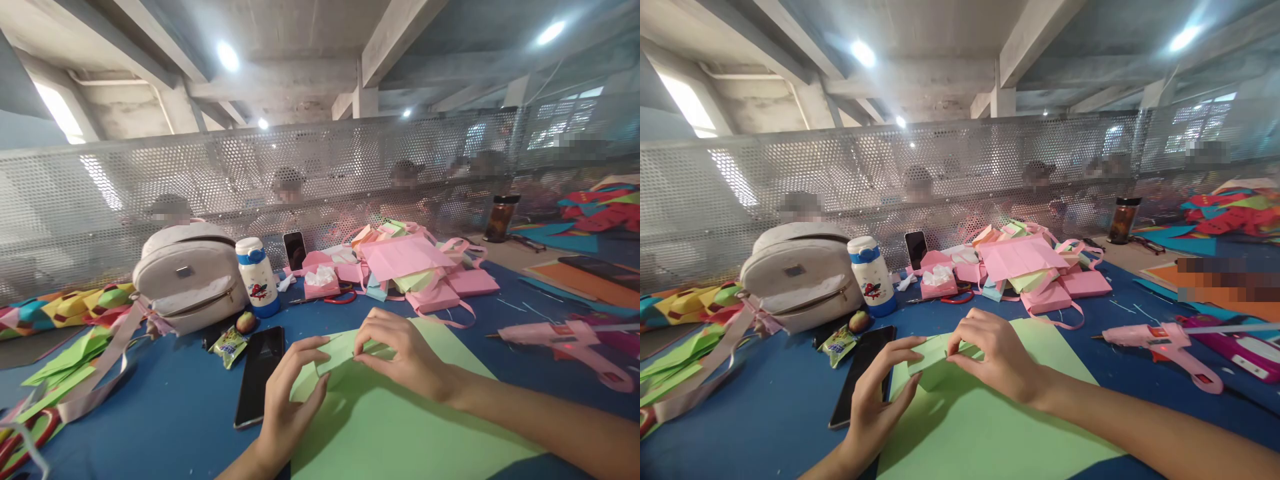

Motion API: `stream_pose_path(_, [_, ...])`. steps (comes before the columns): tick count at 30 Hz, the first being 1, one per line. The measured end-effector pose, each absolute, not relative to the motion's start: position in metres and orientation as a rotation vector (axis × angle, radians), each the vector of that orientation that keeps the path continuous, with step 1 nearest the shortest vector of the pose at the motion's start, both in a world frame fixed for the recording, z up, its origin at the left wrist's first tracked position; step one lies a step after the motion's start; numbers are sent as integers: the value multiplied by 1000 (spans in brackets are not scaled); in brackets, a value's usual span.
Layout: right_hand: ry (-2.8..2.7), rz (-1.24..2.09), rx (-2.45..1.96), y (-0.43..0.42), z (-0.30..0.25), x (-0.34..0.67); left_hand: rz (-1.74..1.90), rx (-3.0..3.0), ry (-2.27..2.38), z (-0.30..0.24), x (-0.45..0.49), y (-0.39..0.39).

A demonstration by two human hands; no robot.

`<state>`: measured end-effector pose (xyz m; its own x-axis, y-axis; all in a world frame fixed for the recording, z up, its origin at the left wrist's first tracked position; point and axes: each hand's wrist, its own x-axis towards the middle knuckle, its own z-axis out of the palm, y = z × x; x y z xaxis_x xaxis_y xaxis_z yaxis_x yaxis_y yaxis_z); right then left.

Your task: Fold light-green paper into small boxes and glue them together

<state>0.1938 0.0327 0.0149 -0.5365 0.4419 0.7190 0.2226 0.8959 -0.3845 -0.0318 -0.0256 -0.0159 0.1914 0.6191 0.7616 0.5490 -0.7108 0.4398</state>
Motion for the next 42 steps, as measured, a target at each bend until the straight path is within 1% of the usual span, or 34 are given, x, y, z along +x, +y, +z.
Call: stream_pose_path(42, [-2145, 298, -477, 38, 13, 196, 1554, 2309, 1151, -19, -31, -28])
